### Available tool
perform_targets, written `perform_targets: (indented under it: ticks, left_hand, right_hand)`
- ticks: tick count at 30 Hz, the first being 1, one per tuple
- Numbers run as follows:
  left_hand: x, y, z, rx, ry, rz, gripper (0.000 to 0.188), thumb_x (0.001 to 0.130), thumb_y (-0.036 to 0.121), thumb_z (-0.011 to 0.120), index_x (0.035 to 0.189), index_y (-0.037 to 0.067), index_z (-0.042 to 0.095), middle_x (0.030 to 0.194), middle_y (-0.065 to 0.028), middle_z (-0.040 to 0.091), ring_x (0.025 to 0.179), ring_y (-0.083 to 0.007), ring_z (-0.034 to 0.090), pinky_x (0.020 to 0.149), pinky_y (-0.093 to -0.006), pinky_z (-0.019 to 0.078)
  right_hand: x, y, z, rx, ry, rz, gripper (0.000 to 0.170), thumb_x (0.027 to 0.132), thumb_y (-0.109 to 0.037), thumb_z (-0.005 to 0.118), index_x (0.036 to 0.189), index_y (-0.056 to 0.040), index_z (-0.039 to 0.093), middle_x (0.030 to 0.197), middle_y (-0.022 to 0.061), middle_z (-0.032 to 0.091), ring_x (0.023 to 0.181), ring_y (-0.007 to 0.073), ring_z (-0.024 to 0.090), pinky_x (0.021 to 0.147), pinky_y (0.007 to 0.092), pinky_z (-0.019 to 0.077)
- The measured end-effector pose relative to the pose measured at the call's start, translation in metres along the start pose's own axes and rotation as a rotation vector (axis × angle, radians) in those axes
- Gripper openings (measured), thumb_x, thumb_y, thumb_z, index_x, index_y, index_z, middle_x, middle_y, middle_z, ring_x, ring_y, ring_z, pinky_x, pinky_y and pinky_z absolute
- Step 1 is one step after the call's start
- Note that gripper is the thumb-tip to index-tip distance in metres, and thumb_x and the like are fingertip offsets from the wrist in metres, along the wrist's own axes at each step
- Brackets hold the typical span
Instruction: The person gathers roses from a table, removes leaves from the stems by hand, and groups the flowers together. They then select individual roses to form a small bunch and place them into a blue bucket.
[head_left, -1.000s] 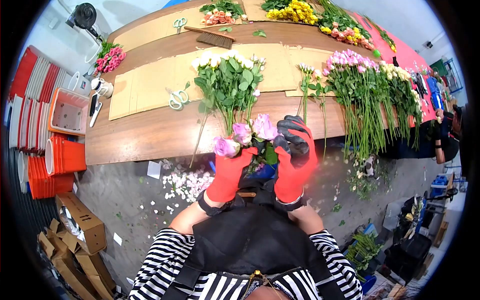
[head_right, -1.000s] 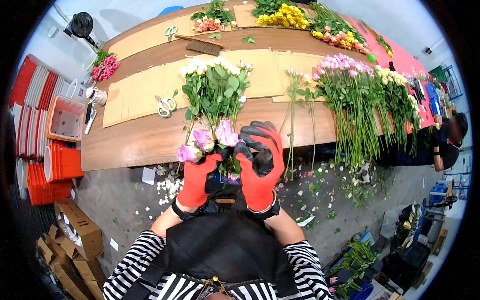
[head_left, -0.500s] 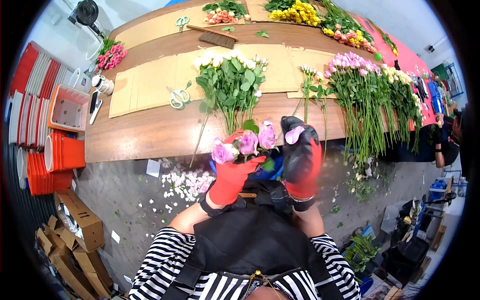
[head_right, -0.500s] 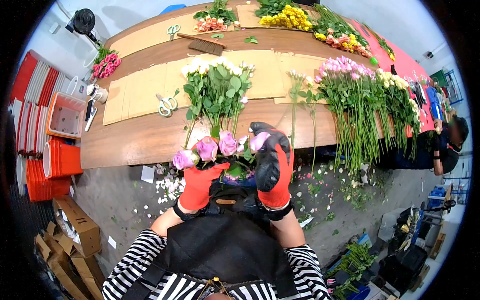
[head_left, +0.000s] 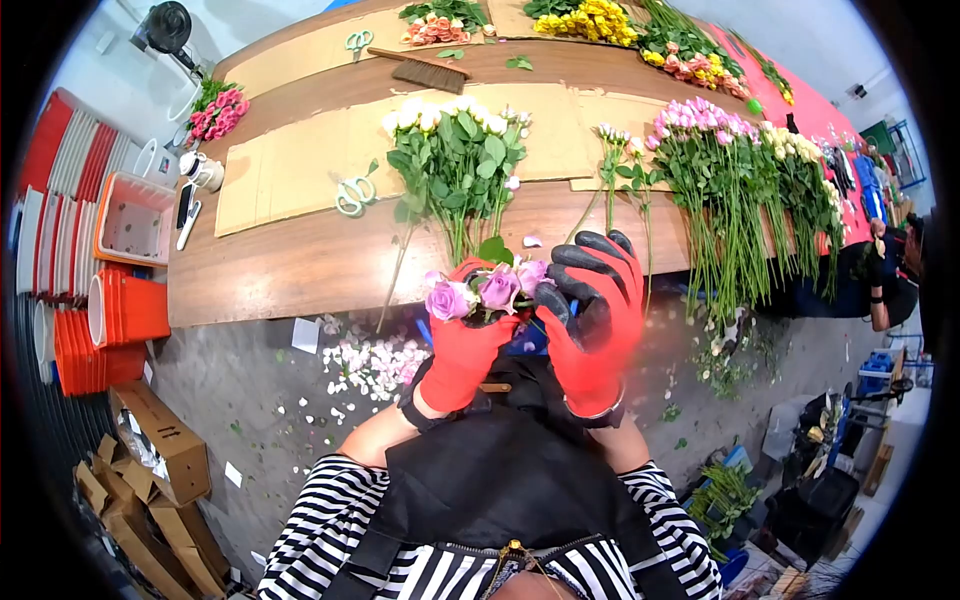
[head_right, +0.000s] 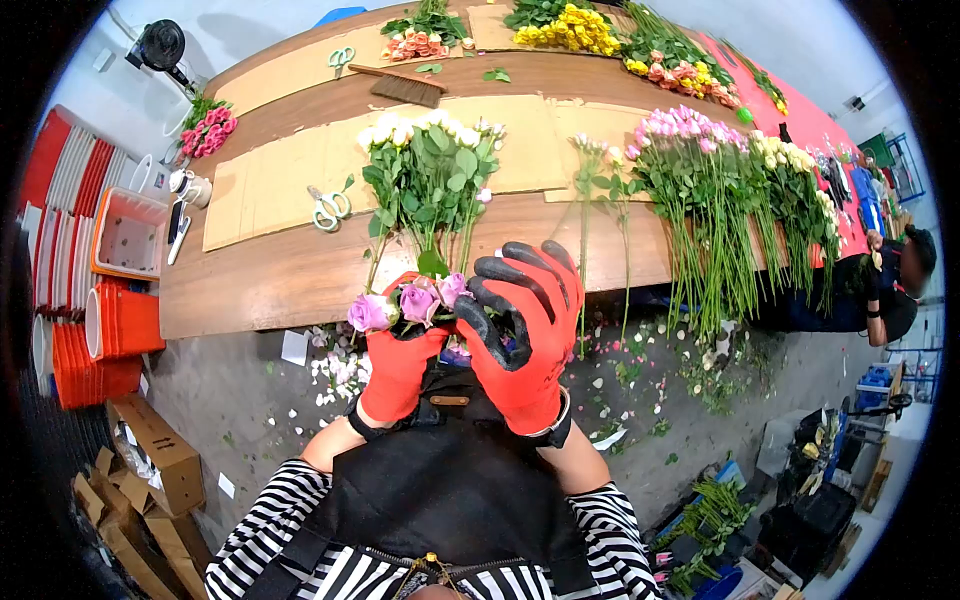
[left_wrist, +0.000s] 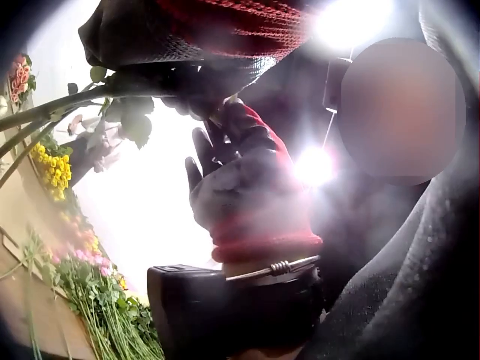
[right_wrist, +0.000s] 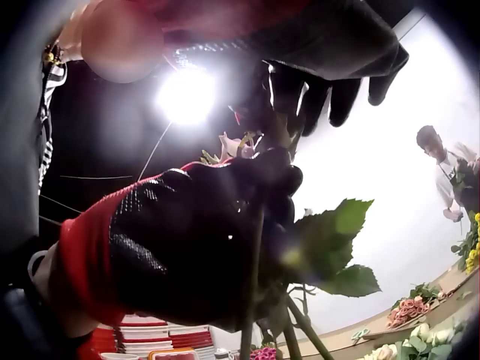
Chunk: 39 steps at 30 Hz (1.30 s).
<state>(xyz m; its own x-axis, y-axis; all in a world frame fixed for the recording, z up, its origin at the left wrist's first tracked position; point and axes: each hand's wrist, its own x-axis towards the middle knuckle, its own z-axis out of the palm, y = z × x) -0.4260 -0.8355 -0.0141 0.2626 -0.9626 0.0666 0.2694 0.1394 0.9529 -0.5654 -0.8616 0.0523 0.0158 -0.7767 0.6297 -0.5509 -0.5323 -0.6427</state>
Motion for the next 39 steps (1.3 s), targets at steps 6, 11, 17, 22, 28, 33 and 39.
perform_targets:
  ticks: [6, 11, 17, 22, 28, 33, 39]
  left_hand:
    - [0.000, 0.019, 0.000, -0.223, -0.011, -0.374, 0.051, 0.074, 0.001, 0.076, 0.122, 0.001, 0.057, 0.097, -0.0068, 0.067, 0.081, -0.0137, 0.064, 0.073, -0.0284, 0.0527]
    - [0.004, 0.015, -0.004, -0.259, -0.025, -0.178, 0.030, 0.079, -0.003, 0.069, 0.109, -0.002, 0.065, 0.095, -0.0084, 0.070, 0.085, -0.0160, 0.066, 0.076, -0.0302, 0.0535]
    - [0.039, 0.030, -0.026, 0.039, -0.015, -0.074, 0.020, 0.089, 0.004, 0.063, 0.108, 0.002, 0.062, 0.106, -0.0034, 0.063, 0.099, -0.0139, 0.060, 0.087, -0.0285, 0.0485]
    - [0.059, 0.048, -0.046, -0.090, -0.002, -0.066, 0.016, 0.090, 0.004, 0.061, 0.106, 0.004, 0.061, 0.099, -0.0013, 0.061, 0.088, -0.0128, 0.058, 0.080, -0.0271, 0.0480]
    - [0.072, 0.064, -0.047, 0.552, -0.065, 0.459, 0.037, 0.080, -0.008, 0.057, 0.115, 0.002, 0.062, 0.095, -0.0095, 0.066, 0.084, -0.0233, 0.062, 0.075, -0.0312, 0.0487]
    - [0.087, 0.079, -0.062, -0.265, -0.061, 0.092, 0.024, 0.090, 0.008, 0.056, 0.113, 0.005, 0.063, 0.108, -0.0098, 0.066, 0.097, -0.0202, 0.062, 0.088, -0.0343, 0.0482]
    - [0.125, 0.059, -0.118, -0.379, -0.112, -0.081, 0.032, 0.099, 0.024, 0.051, 0.126, 0.011, 0.059, 0.129, -0.0038, 0.061, 0.113, -0.0186, 0.058, 0.096, -0.0395, 0.0448]
  right_hand:
    - [-0.012, 0.008, 0.014, 0.365, 0.109, 0.179, 0.030, 0.069, 0.003, 0.065, 0.099, 0.0009, 0.063, 0.105, 0.0108, 0.066, 0.106, 0.0281, 0.060, 0.101, 0.0424, 0.0411]
    - [-0.014, 0.007, 0.019, 0.700, 0.284, 0.592, 0.017, 0.091, -0.004, 0.053, 0.102, 0.0033, 0.064, 0.107, 0.0120, 0.067, 0.098, 0.0190, 0.061, 0.089, 0.0288, 0.0444]
    - [-0.019, 0.045, -0.006, 0.686, -0.211, 0.663, 0.024, 0.078, 0.002, 0.063, 0.103, 0.0037, 0.061, 0.110, 0.0142, 0.064, 0.101, 0.0196, 0.059, 0.092, 0.0298, 0.0432]
    - [-0.051, 0.069, 0.012, 0.363, -0.574, 0.353, 0.103, 0.067, -0.035, 0.085, 0.149, -0.0074, 0.029, 0.148, 0.0145, 0.038, 0.137, 0.0321, 0.034, 0.113, 0.0410, 0.0254]
    - [-0.083, 0.058, 0.086, 0.415, -0.522, 0.262, 0.106, 0.060, -0.027, 0.089, 0.144, 0.0027, 0.032, 0.140, 0.0196, 0.047, 0.133, 0.0323, 0.042, 0.110, 0.0412, 0.0328]
    - [-0.109, 0.080, 0.085, 0.203, -0.519, 0.243, 0.077, 0.071, -0.027, 0.081, 0.138, -0.0075, 0.047, 0.120, 0.0165, 0.061, 0.106, 0.0337, 0.058, 0.092, 0.0403, 0.0457]
    - [-0.123, 0.106, 0.030, 0.348, -0.479, 0.393, 0.058, 0.077, -0.016, 0.074, 0.131, -0.0100, 0.056, 0.117, 0.0138, 0.064, 0.102, 0.0315, 0.060, 0.090, 0.0391, 0.0472]
